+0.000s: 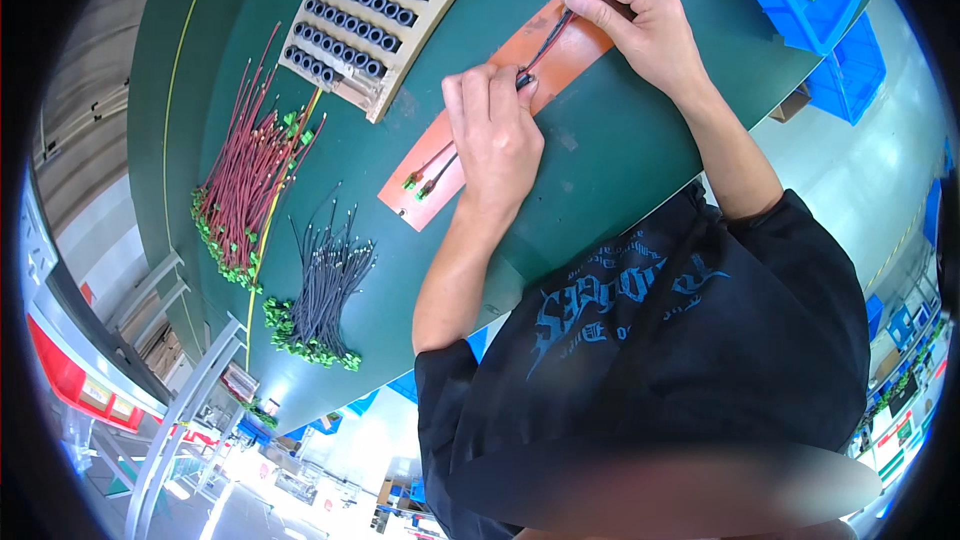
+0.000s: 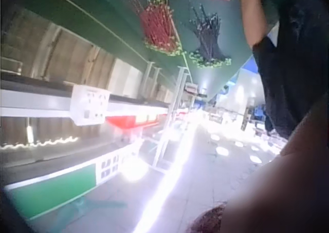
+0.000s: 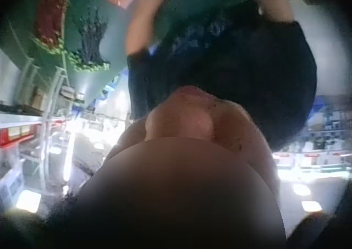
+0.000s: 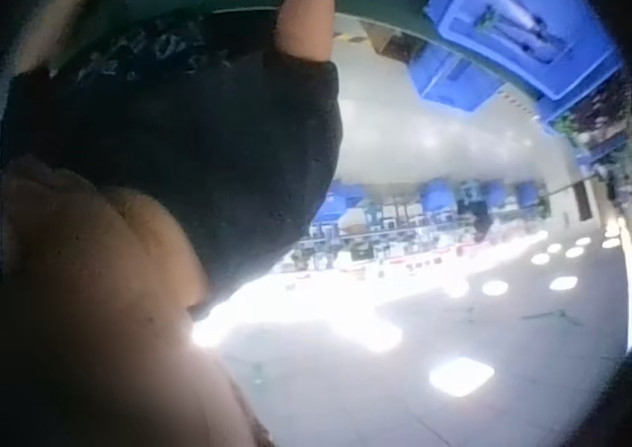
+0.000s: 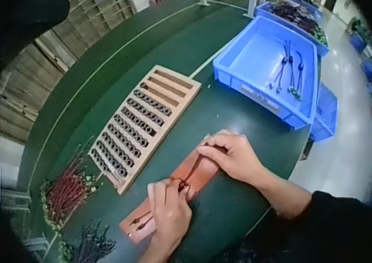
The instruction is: Manually assemble various electronic components including wiring, connectors, and small modules at a factory workstation.
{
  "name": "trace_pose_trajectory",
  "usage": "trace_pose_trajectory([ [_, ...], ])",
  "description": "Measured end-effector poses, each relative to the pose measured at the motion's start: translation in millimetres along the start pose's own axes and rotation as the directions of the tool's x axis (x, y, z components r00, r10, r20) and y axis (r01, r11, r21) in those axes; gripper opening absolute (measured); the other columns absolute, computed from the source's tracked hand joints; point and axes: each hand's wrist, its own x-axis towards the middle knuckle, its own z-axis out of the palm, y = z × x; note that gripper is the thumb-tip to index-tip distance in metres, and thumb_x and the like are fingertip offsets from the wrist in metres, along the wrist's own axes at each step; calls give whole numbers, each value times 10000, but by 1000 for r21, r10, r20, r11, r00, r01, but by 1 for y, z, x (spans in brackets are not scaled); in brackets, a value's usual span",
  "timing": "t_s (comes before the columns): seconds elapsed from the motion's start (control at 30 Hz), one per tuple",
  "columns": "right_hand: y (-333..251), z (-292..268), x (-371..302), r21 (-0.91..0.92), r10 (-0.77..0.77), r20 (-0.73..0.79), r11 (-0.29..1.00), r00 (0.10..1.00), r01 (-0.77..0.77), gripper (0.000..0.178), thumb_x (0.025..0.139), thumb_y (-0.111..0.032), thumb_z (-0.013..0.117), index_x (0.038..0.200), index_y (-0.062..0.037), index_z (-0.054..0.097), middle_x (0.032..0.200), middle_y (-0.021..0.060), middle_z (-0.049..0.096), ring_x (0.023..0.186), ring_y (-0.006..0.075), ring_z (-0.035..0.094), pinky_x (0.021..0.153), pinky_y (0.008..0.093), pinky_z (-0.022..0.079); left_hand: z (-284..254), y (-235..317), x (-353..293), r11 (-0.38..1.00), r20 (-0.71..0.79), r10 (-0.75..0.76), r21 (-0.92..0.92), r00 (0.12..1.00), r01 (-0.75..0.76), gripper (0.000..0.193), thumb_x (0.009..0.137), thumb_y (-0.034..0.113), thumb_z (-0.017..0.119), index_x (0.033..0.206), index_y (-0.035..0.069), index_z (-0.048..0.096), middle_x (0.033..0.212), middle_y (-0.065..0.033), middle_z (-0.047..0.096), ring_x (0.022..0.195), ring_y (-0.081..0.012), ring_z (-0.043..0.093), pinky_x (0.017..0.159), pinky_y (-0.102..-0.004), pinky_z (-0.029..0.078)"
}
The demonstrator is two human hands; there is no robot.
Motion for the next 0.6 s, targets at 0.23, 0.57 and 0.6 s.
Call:
trace_pose_trajectory([
  [0.23,-12,-2,-6,-24,-7,-14,1000,1000,7,196,897,-191,752,921,3,733,873,86,730,691,140,603,632,294,507,-12,-12,6,988,98,43,-154,994,-27,186,772,9,756,938,-16,676,917,-130,592,849,-308,556,746,-409,492],
  [0.57,-12,-2,-8,188,196,40,962,980,-200,197,929,-169,717,869,17,694,899,68,732,708,101,607,657,266,513,-15,-15,4,882,146,-215,-395,966,256,167,761,46,825,901,3,746,866,-91,659,820,-202,606,686,-317,502],
  [0.6,-10,-1,-8,93,79,-16,993,997,-77,196,926,-165,719,868,20,692,904,74,734,719,108,620,668,272,518,-15,-15,5,862,176,-242,-413,954,295,173,753,50,836,900,7,755,846,-80,651,809,-186,598,671,-304,496],
])
